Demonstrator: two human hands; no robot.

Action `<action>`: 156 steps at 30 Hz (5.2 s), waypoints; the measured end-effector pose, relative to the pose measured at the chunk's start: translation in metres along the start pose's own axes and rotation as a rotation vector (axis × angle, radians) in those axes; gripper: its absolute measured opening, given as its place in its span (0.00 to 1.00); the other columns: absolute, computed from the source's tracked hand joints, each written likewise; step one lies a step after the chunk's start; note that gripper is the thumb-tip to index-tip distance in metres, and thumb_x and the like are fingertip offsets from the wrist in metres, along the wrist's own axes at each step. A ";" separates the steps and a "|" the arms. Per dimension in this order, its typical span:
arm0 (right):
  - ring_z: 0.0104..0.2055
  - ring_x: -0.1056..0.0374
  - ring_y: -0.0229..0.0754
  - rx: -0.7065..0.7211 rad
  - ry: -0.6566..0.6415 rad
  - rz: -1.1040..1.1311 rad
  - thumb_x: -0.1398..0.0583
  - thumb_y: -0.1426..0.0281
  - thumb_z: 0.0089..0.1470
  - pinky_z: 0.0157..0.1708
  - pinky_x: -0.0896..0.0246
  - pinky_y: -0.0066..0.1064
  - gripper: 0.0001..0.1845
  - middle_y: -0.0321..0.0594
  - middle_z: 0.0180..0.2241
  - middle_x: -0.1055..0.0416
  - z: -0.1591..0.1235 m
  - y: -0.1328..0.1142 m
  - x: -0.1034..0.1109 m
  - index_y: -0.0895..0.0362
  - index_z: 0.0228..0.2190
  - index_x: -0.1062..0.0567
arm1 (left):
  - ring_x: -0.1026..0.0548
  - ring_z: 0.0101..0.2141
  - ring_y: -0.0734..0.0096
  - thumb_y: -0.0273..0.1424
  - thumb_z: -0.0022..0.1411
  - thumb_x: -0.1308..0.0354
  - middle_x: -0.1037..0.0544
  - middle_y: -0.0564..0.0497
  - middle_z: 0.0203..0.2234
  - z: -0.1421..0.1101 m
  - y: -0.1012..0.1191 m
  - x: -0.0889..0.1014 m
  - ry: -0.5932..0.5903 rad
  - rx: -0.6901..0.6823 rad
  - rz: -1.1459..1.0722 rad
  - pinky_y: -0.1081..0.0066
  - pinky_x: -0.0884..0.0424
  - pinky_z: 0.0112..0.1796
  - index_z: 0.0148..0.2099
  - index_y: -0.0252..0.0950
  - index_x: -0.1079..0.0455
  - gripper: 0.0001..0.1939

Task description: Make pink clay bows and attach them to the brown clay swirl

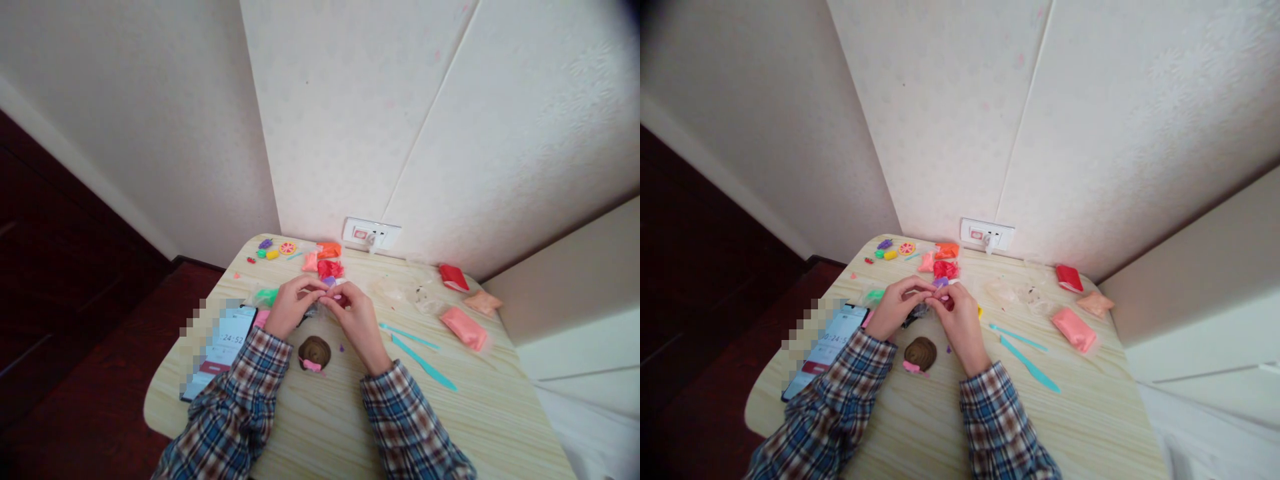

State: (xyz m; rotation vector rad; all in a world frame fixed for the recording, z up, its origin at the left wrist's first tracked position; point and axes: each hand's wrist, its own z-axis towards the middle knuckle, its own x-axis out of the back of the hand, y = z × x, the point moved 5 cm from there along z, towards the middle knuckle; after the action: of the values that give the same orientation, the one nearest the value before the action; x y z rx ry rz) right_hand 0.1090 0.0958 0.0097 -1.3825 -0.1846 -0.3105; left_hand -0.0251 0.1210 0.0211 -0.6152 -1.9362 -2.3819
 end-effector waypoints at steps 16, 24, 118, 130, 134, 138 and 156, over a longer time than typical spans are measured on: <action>0.25 0.38 0.37 0.034 -0.085 -0.018 0.40 0.66 0.50 0.27 0.41 0.30 0.06 0.37 0.26 0.30 0.001 0.004 0.002 0.55 0.26 0.26 | 0.24 0.35 0.67 0.28 0.58 0.42 0.22 0.48 0.31 -0.004 0.009 -0.001 0.024 -0.031 0.069 0.71 0.27 0.35 0.33 0.33 0.26 0.05; 0.27 0.39 0.37 0.071 -0.093 -0.084 0.43 0.69 0.51 0.28 0.44 0.29 0.06 0.36 0.26 0.33 -0.001 -0.008 0.000 0.55 0.24 0.30 | 0.25 0.32 0.71 0.20 0.54 0.46 0.24 0.51 0.30 -0.004 0.012 -0.005 0.019 -0.081 0.159 0.73 0.27 0.34 0.34 0.34 0.29 0.07; 0.22 0.53 0.33 -0.136 -0.059 0.636 0.42 0.55 0.52 0.22 0.51 0.26 0.18 0.29 0.21 0.50 -0.005 -0.007 0.012 0.54 0.23 0.37 | 0.29 0.45 0.62 0.32 0.56 0.41 0.26 0.46 0.41 -0.011 0.014 0.000 -0.002 -0.115 -0.174 0.66 0.34 0.47 0.44 0.35 0.32 0.13; 0.19 0.55 0.30 -0.414 -0.193 0.879 0.39 0.66 0.48 0.17 0.53 0.24 0.07 0.33 0.25 0.40 -0.010 0.013 -0.004 0.56 0.29 0.30 | 0.30 0.38 0.71 0.28 0.46 0.35 0.31 0.52 0.38 -0.010 0.007 -0.001 0.015 0.004 -0.263 0.73 0.33 0.39 0.46 0.38 0.44 0.27; 0.19 0.54 0.31 -0.427 -0.194 0.858 0.41 0.62 0.50 0.17 0.53 0.25 0.10 0.32 0.24 0.40 -0.011 0.013 -0.005 0.56 0.25 0.32 | 0.30 0.32 0.74 0.31 0.53 0.40 0.32 0.55 0.31 -0.009 0.005 0.000 0.048 0.037 -0.289 0.73 0.32 0.34 0.42 0.38 0.43 0.16; 0.19 0.57 0.31 -0.394 -0.182 0.769 0.41 0.56 0.49 0.18 0.58 0.26 0.15 0.29 0.21 0.48 -0.009 0.007 -0.005 0.56 0.25 0.32 | 0.29 0.24 0.74 0.37 0.61 0.49 0.28 0.54 0.29 -0.009 0.000 -0.003 0.007 0.081 -0.358 0.72 0.29 0.26 0.43 0.37 0.39 0.11; 0.22 0.53 0.34 -0.053 0.152 0.145 0.39 0.64 0.50 0.23 0.59 0.29 0.09 0.27 0.18 0.50 -0.011 -0.024 0.019 0.56 0.24 0.29 | 0.30 0.39 0.68 0.37 0.64 0.49 0.26 0.49 0.38 -0.011 0.015 0.000 0.032 -0.034 -0.101 0.71 0.35 0.44 0.44 0.35 0.30 0.12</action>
State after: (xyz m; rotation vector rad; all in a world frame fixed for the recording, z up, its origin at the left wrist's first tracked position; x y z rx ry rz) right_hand 0.1186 0.0795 0.0360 -1.4097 0.0499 -0.2992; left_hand -0.0245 0.1073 0.0336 -0.4889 -1.9635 -2.4712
